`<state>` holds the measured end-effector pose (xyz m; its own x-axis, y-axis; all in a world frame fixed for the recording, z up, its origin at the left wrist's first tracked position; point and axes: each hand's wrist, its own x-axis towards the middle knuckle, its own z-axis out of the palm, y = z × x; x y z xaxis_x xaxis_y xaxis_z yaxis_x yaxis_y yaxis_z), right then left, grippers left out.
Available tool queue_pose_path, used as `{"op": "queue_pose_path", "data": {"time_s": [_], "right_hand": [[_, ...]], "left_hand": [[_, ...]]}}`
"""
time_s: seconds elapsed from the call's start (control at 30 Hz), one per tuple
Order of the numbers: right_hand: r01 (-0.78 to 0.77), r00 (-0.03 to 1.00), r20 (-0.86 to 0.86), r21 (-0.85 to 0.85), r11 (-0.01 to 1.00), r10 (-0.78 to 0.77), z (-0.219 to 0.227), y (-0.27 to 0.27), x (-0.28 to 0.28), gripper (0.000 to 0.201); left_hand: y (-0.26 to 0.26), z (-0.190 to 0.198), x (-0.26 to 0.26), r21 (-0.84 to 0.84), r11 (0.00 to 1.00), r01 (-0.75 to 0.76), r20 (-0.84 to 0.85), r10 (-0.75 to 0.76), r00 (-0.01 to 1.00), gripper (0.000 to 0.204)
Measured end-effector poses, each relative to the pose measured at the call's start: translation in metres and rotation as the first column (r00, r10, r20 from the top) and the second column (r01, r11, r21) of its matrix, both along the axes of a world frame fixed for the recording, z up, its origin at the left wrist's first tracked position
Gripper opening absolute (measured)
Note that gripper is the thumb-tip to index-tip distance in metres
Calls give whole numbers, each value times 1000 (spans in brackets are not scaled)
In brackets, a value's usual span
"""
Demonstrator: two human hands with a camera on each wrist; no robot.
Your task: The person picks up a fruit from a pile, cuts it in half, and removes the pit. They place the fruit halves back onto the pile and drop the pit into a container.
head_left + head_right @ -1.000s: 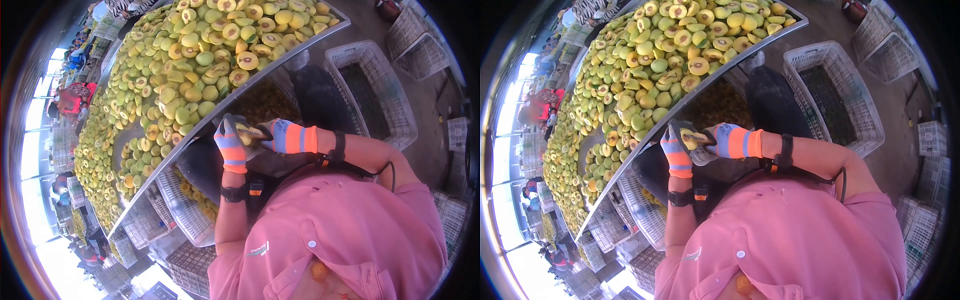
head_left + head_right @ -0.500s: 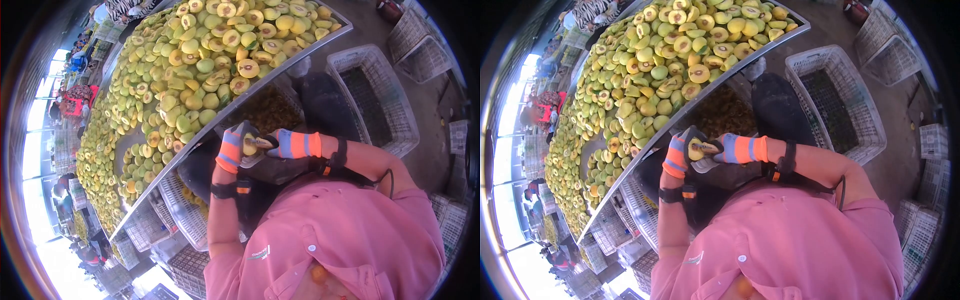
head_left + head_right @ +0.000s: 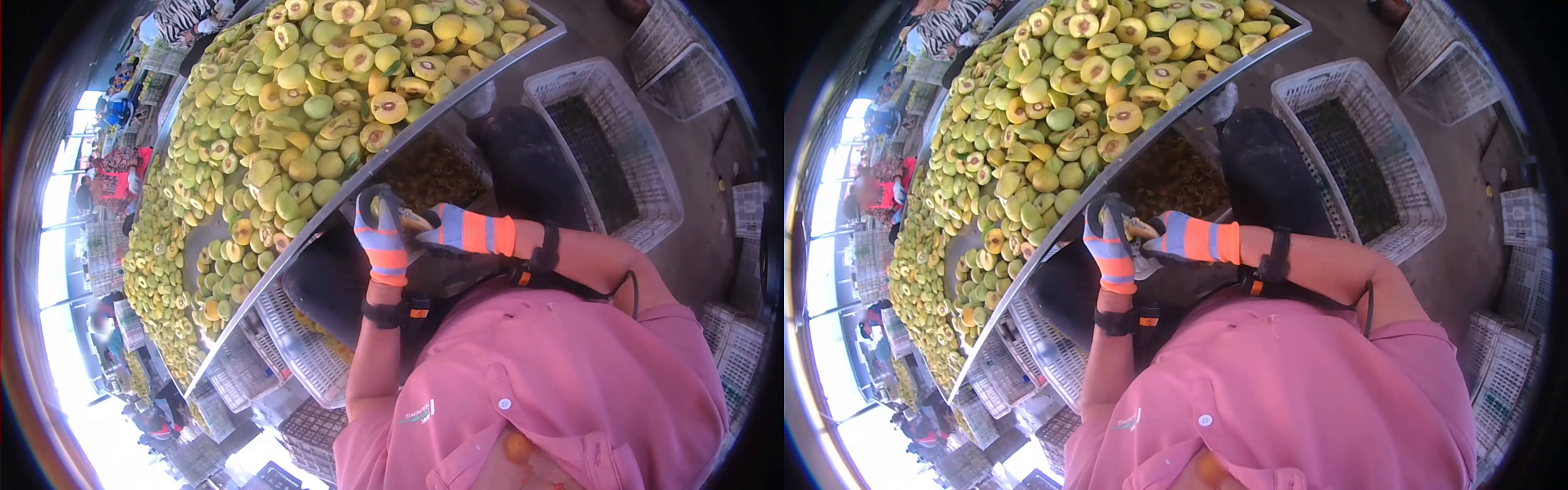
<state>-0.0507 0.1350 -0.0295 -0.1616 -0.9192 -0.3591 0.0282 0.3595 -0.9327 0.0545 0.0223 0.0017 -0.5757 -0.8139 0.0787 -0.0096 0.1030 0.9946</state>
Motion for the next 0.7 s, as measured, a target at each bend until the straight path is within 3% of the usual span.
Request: {"op": "queue_pose_path", "data": {"time_s": [0.03,0.1,0.17,0.23,0.3,0.33,0.37,0.47,0.53,0.6,0.67,0.7], "right_hand": [[55,998,-44,10,998,-54,-6,-5,5,36],[0,996,-87,-42,999,-3,-2,-4,-1,37],[-56,990,-134,-86,995,44,12,-3,-10,38],[-117,984,-145,-61,991,108,1,-4,-15,37],[-156,980,-134,-73,985,145,-7,-6,-20,36],[-165,981,-117,-100,981,153,-10,-7,-22,35],[-176,981,-100,-127,976,164,-12,-8,-23,35],[-281,960,64,159,947,274,2,-10,-37,32],[-342,939,-108,-214,915,326,-10,-7,-38,30],[-380,925,-183,-386,841,334,-18,-3,-38,27],[-389,921,-166,-395,832,352,-6,1,-39,25],[-393,919,-163,-405,826,358,0,4,-40,24]], "left_hand": [[-2,0,1,-13,1000,14,2,-14,1000,20],[-7,-2,2,-38,998,46,5,-46,999,20],[-18,-10,5,-260,945,198,80,-183,980,23],[-31,-10,8,-336,857,389,185,-345,920,28],[-40,-4,8,-271,755,597,285,-530,799,34],[-33,9,6,-201,760,618,282,-560,779,36],[-35,8,7,-186,763,619,263,-568,780,37],[-42,-3,11,-140,780,610,229,-574,786,36],[-45,-9,8,-105,799,592,236,-558,795,31],[-42,-1,3,-331,785,524,319,-429,845,25],[-31,12,-1,-545,735,404,297,-281,912,13],[-25,10,-1,-440,838,322,197,-259,946,15]]}}
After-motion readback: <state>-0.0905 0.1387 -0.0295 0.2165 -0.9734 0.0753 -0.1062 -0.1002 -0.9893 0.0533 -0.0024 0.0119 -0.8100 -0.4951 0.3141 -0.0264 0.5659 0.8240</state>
